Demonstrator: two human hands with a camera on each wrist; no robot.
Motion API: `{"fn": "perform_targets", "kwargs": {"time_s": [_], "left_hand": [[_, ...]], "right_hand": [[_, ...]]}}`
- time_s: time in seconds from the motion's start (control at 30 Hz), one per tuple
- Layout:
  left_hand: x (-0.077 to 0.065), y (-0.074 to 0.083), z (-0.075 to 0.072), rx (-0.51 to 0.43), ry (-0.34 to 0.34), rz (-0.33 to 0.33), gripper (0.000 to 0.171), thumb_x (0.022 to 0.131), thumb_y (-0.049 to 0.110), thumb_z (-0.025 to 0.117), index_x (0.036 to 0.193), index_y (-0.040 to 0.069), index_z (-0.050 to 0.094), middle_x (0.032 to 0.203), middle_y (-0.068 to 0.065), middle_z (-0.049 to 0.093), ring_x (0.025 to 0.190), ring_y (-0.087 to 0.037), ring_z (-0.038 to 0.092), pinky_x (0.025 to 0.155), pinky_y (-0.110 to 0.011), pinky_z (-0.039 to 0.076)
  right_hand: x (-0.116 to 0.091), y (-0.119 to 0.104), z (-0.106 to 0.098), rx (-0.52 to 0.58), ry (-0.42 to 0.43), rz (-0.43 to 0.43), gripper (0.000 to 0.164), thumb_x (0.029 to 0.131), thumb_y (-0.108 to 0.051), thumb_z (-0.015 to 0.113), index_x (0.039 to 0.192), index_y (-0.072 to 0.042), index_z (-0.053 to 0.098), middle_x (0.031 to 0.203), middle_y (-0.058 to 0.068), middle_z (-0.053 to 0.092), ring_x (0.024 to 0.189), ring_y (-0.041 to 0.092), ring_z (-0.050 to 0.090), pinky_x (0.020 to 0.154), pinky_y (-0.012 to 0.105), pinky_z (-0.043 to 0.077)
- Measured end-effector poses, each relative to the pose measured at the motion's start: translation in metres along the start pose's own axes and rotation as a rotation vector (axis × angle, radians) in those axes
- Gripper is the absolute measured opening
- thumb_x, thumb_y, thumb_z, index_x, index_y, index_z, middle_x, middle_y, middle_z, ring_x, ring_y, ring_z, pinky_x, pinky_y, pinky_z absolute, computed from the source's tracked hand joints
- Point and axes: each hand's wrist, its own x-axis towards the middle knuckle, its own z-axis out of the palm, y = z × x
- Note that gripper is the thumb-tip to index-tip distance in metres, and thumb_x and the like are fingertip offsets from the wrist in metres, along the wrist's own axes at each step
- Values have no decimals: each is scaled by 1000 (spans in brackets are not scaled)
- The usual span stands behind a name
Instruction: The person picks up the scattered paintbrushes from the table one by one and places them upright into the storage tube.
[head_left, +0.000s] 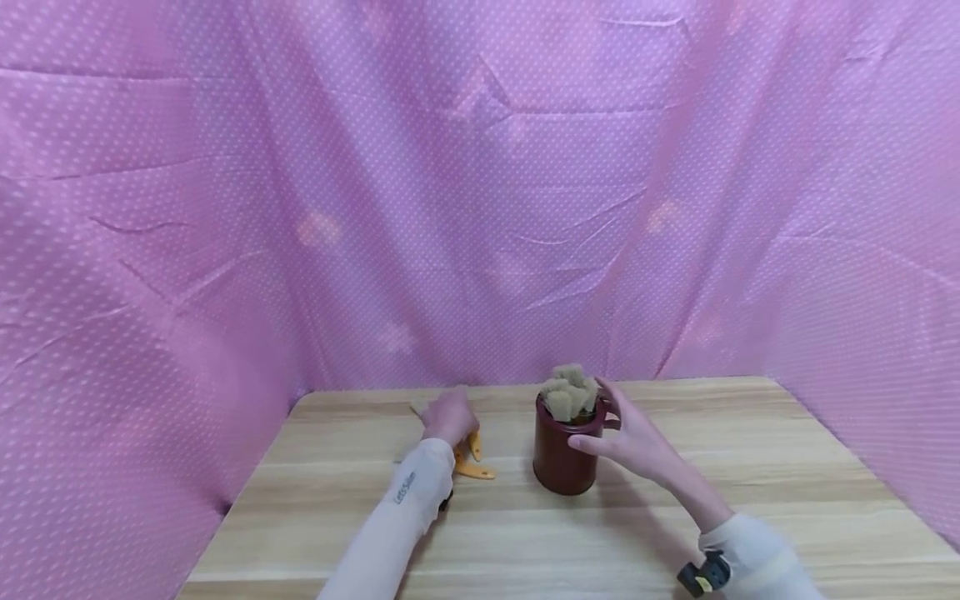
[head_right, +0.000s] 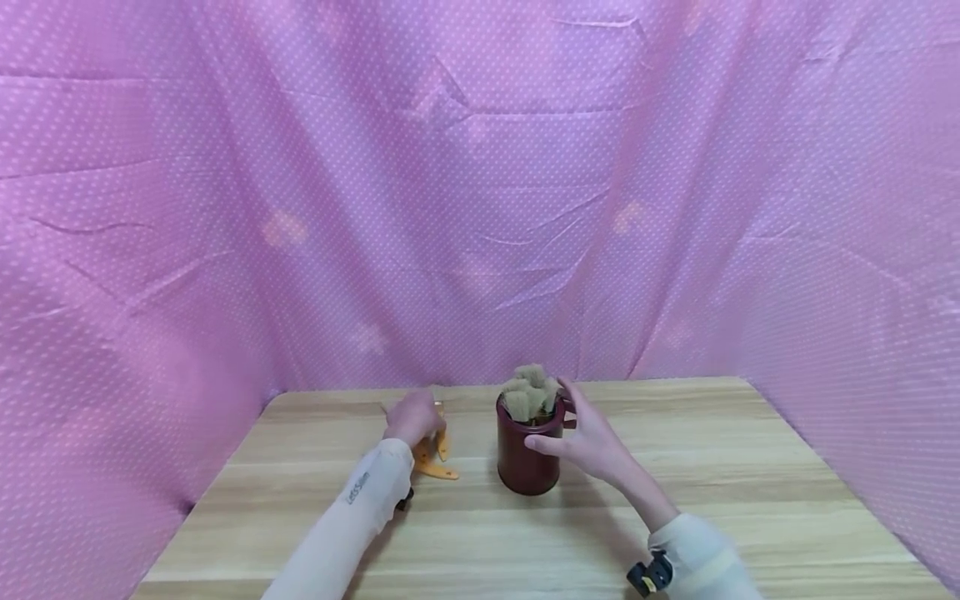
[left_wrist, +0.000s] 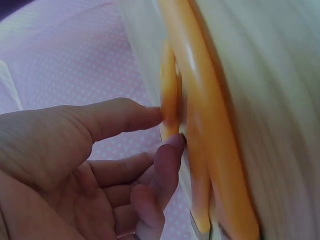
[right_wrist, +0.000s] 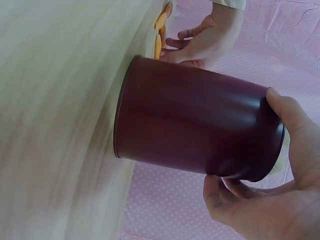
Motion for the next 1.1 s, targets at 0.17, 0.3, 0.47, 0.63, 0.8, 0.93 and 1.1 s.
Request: {"fn": "perform_targets", "kwargs": {"time_s": [0.17,0.3,0.47,0.63,0.8,0.93,1.1], "left_hand": [[-5,3,7,32,23,56,18,79,10,77,69,11,61,69,-3,59,66,-23,58,64,-46,52],[-8,3,11,-4,14,71,24,80,11,79,74,13,55,70,-3,57,68,-23,54,65,-46,48],[-8,4,8,-14,-25,55,24,80,12,77,65,12,58,64,-2,56,63,-22,53,67,-45,47],[-5,6,4,-47,-70,51,32,80,15,76,56,13,54,57,-2,55,53,-20,54,55,-36,42],[-6,11,-3,-188,-154,55,28,81,13,77,62,11,56,63,-6,63,55,-21,63,45,-28,43],[-8,20,-13,-254,-148,128,21,86,15,76,71,8,63,66,-3,60,59,-19,59,50,-29,44],[-16,39,-32,-398,-123,280,16,89,13,78,79,6,68,73,1,61,63,-13,57,56,-27,47]], "right_hand": [[1,2,8,48,9,9,96,79,-34,90,154,-9,36,144,18,51,126,41,54,98,49,51],[1,4,12,60,-1,22,94,79,-33,90,153,-8,38,146,17,50,126,40,54,98,47,51],[2,2,11,52,-4,24,97,80,-35,90,155,-7,36,149,17,47,127,40,54,98,48,51],[4,-2,8,35,6,1,97,78,-37,90,155,-8,38,147,17,50,125,40,55,97,49,51],[4,0,6,32,16,7,97,78,-37,90,155,-8,37,146,17,50,124,41,56,98,54,50],[4,4,5,16,26,8,96,79,-37,90,154,-8,38,144,16,52,123,40,57,97,51,51],[3,8,3,-8,35,-15,95,80,-38,89,154,-6,39,142,16,54,121,39,58,96,49,51]]}}
